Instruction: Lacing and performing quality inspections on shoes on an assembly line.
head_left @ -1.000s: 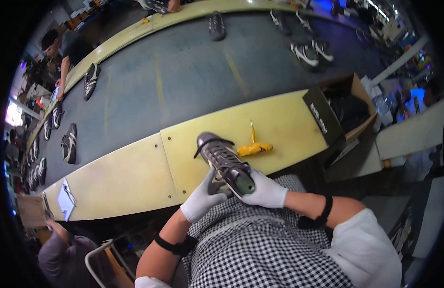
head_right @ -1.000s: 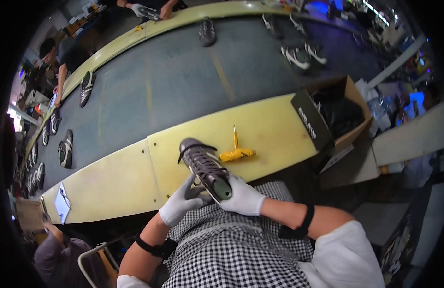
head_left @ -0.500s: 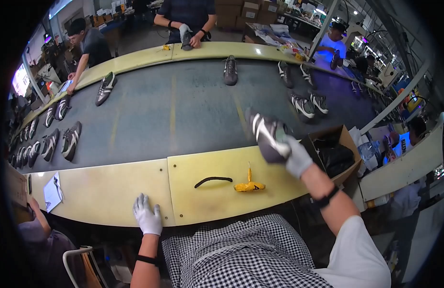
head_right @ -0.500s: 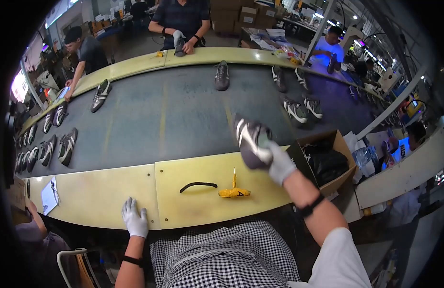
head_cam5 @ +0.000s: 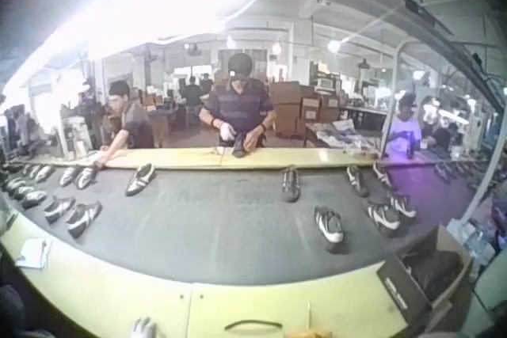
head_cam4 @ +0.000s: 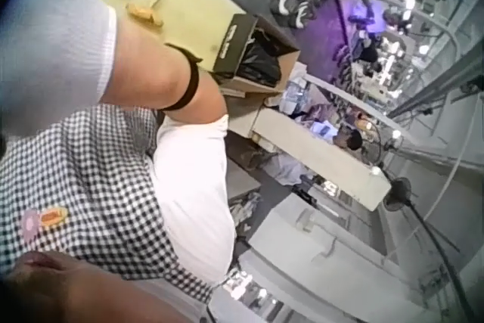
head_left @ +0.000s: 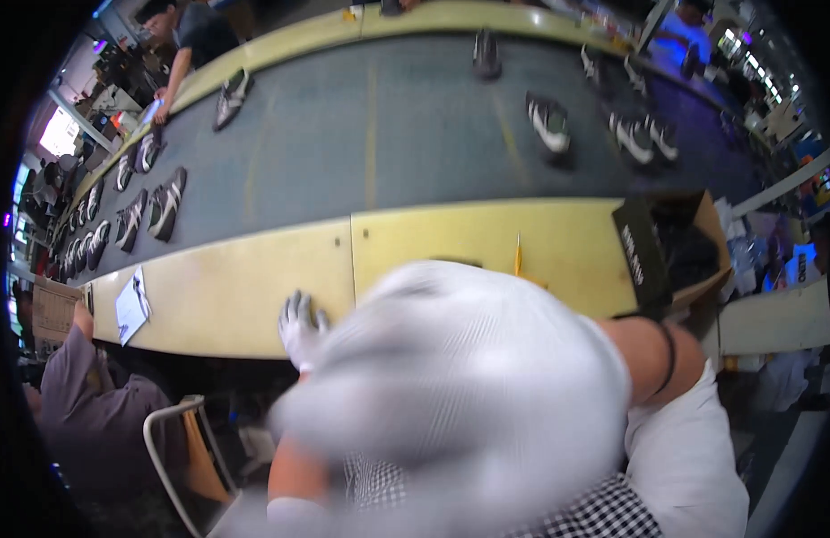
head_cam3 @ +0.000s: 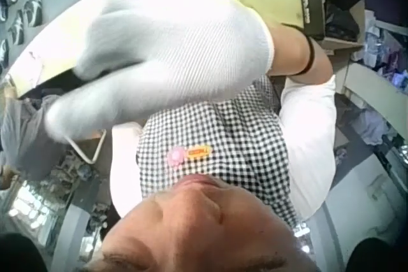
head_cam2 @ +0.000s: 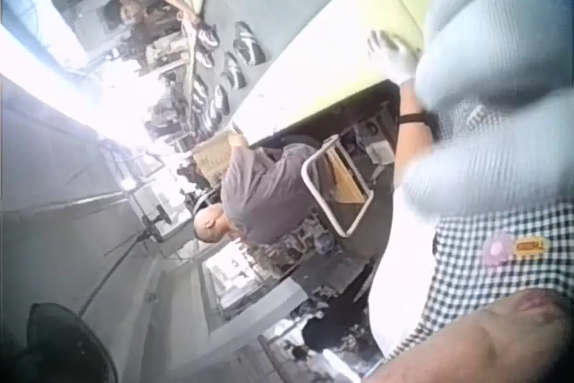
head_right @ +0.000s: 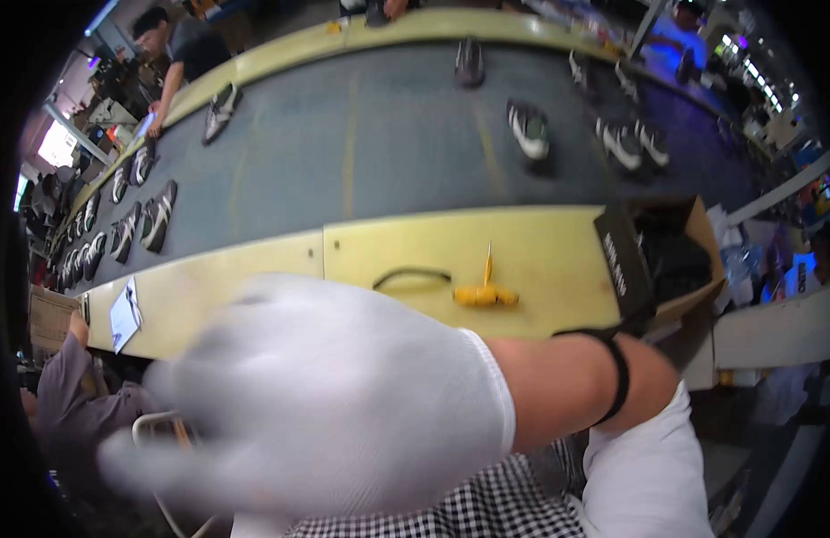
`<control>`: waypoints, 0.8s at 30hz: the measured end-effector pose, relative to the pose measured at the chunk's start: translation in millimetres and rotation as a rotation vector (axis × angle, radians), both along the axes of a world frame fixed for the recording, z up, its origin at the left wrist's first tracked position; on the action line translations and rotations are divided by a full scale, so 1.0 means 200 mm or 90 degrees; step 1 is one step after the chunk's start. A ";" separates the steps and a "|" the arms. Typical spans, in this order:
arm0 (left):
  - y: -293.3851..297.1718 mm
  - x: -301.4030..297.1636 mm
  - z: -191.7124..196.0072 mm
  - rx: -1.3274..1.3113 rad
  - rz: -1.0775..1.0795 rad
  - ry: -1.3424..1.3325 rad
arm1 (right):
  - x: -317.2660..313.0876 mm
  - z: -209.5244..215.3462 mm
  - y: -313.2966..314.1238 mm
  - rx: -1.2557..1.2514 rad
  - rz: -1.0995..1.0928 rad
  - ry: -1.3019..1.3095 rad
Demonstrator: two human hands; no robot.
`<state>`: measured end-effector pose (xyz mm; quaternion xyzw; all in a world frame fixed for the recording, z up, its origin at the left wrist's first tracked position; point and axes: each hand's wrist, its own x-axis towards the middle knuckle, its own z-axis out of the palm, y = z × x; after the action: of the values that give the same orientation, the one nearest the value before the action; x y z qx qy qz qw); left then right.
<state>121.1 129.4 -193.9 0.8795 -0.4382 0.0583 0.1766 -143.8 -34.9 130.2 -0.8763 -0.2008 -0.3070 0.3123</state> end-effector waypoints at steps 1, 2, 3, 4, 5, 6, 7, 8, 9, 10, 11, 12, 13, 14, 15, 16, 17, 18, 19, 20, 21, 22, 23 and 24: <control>0.00 0.01 -0.01 -0.026 0.002 -0.017 | -0.01 0.03 0.02 0.035 -0.020 0.036; 0.01 0.01 -0.01 -0.058 0.003 -0.035 | -0.03 0.05 0.04 0.043 -0.031 0.068; 0.00 0.02 -0.01 -0.103 0.007 -0.060 | -0.05 0.07 0.06 0.034 -0.030 0.103; 0.02 0.02 0.00 -0.052 0.002 -0.030 | -0.07 0.07 0.08 0.025 -0.037 0.136; 0.01 0.02 0.01 -0.076 0.005 -0.044 | -0.08 0.08 0.09 0.022 -0.037 0.153; 0.03 0.01 0.02 -0.075 -0.001 -0.053 | -0.10 0.08 0.12 0.019 -0.043 0.170; 0.02 0.01 0.03 -0.016 0.014 -0.024 | -0.11 0.09 0.12 0.023 -0.045 0.184; 0.02 0.00 0.04 -0.028 0.016 -0.026 | -0.12 0.08 0.13 0.015 -0.048 0.197; 0.01 0.00 0.06 -0.086 0.008 -0.062 | -0.13 0.09 0.13 0.019 -0.054 0.204; 0.01 0.00 0.07 -0.076 0.018 -0.036 | -0.14 0.08 0.13 0.021 -0.060 0.210; 0.00 -0.01 0.07 -0.047 0.017 -0.023 | -0.15 0.08 0.12 0.021 -0.064 0.214; 0.00 -0.01 0.08 -0.046 0.011 -0.020 | -0.16 0.08 0.12 0.026 -0.071 0.213; 0.00 -0.01 0.08 -0.081 0.037 -0.022 | -0.18 0.06 0.13 0.025 -0.077 0.213; 0.00 -0.01 0.08 -0.088 0.029 -0.027 | -0.20 0.05 0.14 0.019 -0.076 0.216; 0.00 -0.01 0.07 -0.061 0.024 -0.016 | -0.22 0.04 0.14 0.023 -0.081 0.223; 0.00 0.00 0.07 -0.048 0.023 -0.011 | -0.25 0.02 0.14 0.026 -0.085 0.226; 0.01 0.00 0.07 -0.060 0.039 -0.029 | -0.27 0.01 0.15 0.035 -0.095 0.228; 0.01 0.00 0.07 -0.062 0.043 -0.026 | -0.30 0.01 0.16 0.043 -0.102 0.229; 0.01 0.00 0.07 -0.083 0.026 -0.063 | -0.32 0.01 0.17 0.059 -0.121 0.231; 0.01 0.00 0.06 -0.082 0.018 -0.062 | -0.34 0.02 0.19 0.070 -0.140 0.233; 0.00 -0.01 0.05 -0.086 0.020 -0.059 | -0.34 0.02 0.19 0.093 -0.174 0.239; 0.00 -0.02 0.05 -0.095 0.019 -0.025 | -0.34 0.03 0.21 0.132 -0.213 0.246; -0.01 -0.03 0.04 -0.099 0.031 -0.042 | -0.33 0.03 0.22 0.184 -0.260 0.257; -0.01 -0.05 0.04 -0.094 0.041 -0.024 | -0.31 0.00 0.22 0.260 -0.303 0.243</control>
<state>112.1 127.6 -186.6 0.8764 -0.4074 0.1123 0.2308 -206.1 9.4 130.8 -0.8596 0.1363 -0.2358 0.4324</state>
